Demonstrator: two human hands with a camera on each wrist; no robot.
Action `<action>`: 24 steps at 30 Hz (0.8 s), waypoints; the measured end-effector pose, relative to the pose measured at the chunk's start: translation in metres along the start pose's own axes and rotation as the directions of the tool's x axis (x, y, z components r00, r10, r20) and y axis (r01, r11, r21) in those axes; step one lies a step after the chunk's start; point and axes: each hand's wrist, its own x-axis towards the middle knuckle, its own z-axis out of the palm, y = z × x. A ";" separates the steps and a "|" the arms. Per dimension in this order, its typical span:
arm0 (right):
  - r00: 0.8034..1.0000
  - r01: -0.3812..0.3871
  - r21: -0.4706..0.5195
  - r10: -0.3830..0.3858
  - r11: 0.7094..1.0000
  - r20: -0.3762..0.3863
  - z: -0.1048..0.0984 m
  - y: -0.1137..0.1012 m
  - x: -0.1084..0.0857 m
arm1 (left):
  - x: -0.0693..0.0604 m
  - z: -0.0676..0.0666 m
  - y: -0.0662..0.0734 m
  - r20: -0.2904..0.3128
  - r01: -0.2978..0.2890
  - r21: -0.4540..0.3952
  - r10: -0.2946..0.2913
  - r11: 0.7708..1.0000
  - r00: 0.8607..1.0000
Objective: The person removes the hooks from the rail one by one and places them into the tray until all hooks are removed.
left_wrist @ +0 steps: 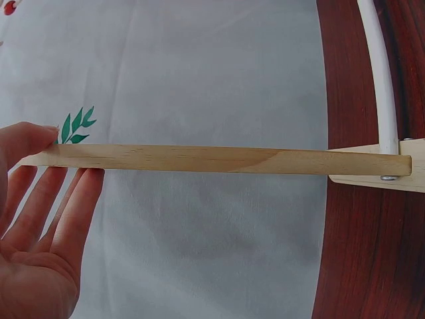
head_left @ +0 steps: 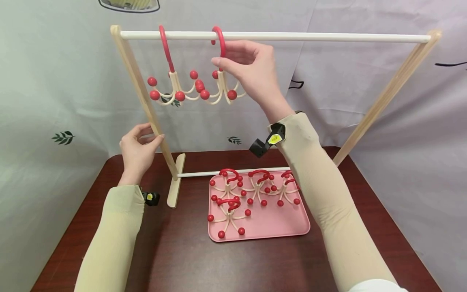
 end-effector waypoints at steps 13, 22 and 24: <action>0.987 0.051 -0.034 -0.055 0.998 -0.153 -0.007 -0.003 0.002 | 0.001 0.000 -0.001 -0.001 -0.007 0.004 0.007 1.000 1.000; 0.969 0.163 0.032 -0.154 0.986 -0.195 -0.018 -0.024 -0.010 | 0.001 -0.002 0.000 0.005 0.007 0.003 -0.007 1.000 1.000; 0.967 0.178 0.046 -0.166 0.983 -0.195 -0.021 -0.028 -0.015 | 0.001 -0.003 0.000 0.007 0.013 0.004 -0.013 1.000 1.000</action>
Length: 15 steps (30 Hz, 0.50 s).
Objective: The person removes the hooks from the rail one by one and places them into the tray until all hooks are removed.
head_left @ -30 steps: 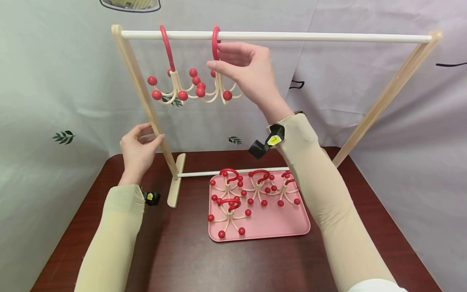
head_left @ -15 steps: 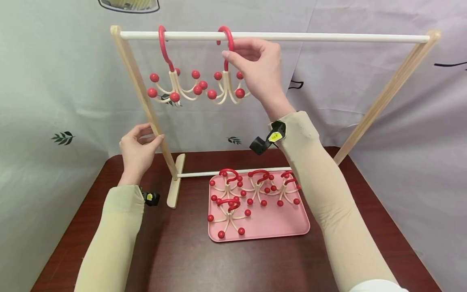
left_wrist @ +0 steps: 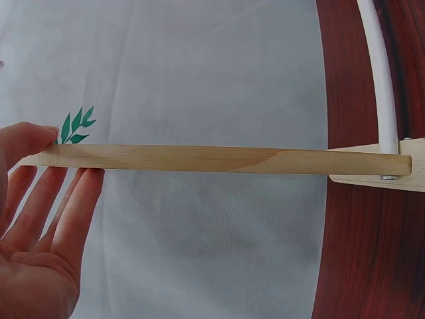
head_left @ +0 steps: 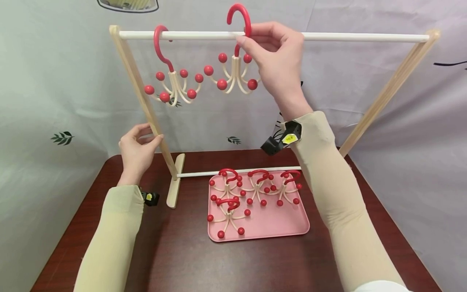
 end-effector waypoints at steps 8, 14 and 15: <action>0.998 0.054 -0.039 -0.054 0.998 0.012 -0.018 -0.008 -0.013 | 0.000 -0.001 0.002 0.000 -0.001 -0.004 0.001 1.000 1.000; 0.997 0.066 -0.070 -0.063 0.995 0.047 -0.035 0.002 -0.022 | -0.001 -0.001 0.002 -0.004 -0.009 -0.003 0.009 1.000 1.000; 0.997 0.061 -0.075 -0.057 0.995 0.055 -0.038 0.004 -0.025 | -0.001 -0.001 0.002 -0.004 -0.010 -0.002 0.010 1.000 1.000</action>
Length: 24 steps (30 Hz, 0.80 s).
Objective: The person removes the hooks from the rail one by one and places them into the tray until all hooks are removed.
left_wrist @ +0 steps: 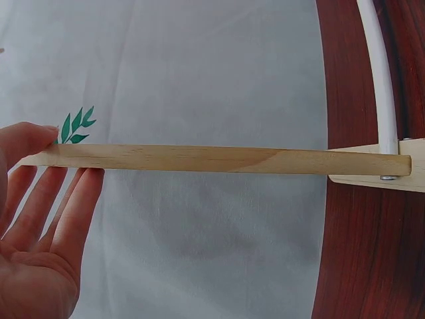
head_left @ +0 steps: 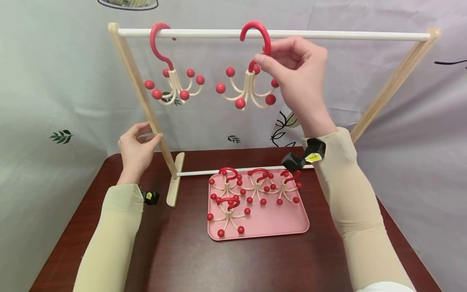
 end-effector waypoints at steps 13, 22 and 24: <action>0.993 -0.079 -0.061 0.084 0.995 0.080 -0.042 0.035 -0.048 | -0.001 0.001 0.002 0.007 0.011 -0.013 -0.011 1.000 1.000; 0.977 -0.112 -0.127 0.133 0.986 0.166 -0.054 0.057 -0.082 | 0.001 -0.002 0.002 0.010 0.019 -0.002 -0.019 1.000 1.000; 0.969 -0.134 -0.123 0.156 0.983 0.190 -0.055 0.061 -0.092 | 0.000 -0.002 0.001 0.011 0.023 -0.005 -0.023 1.000 1.000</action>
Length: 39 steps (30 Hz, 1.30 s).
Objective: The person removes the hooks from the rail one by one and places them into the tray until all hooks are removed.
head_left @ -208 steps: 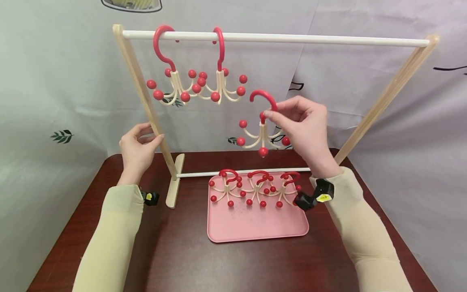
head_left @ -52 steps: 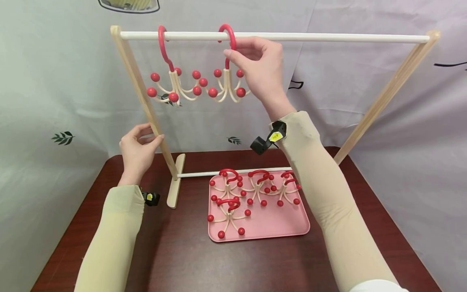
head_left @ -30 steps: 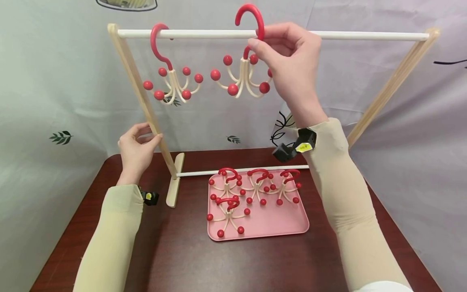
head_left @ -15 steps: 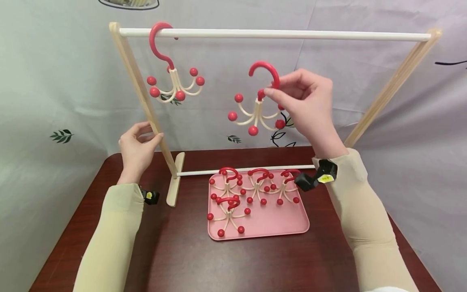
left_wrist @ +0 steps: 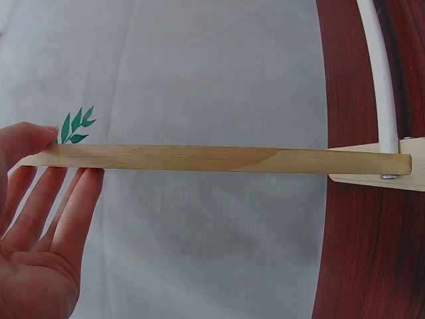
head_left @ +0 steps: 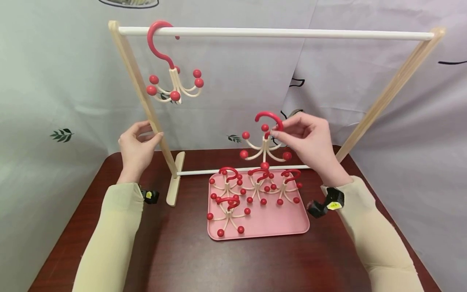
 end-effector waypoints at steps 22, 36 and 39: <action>0.980 -0.142 0.114 0.124 0.983 0.156 0.008 0.051 -0.103 | -0.001 0.002 -0.002 -0.005 -0.002 -0.010 0.002 1.000 1.000; 0.949 -0.254 0.156 0.214 0.955 0.232 0.017 0.084 -0.138 | -0.001 0.001 0.001 -0.013 -0.018 -0.011 0.018 1.000 1.000; 0.945 -0.265 0.156 0.224 0.952 0.238 0.018 0.089 -0.140 | -0.001 0.002 0.000 -0.015 -0.018 -0.005 0.018 1.000 1.000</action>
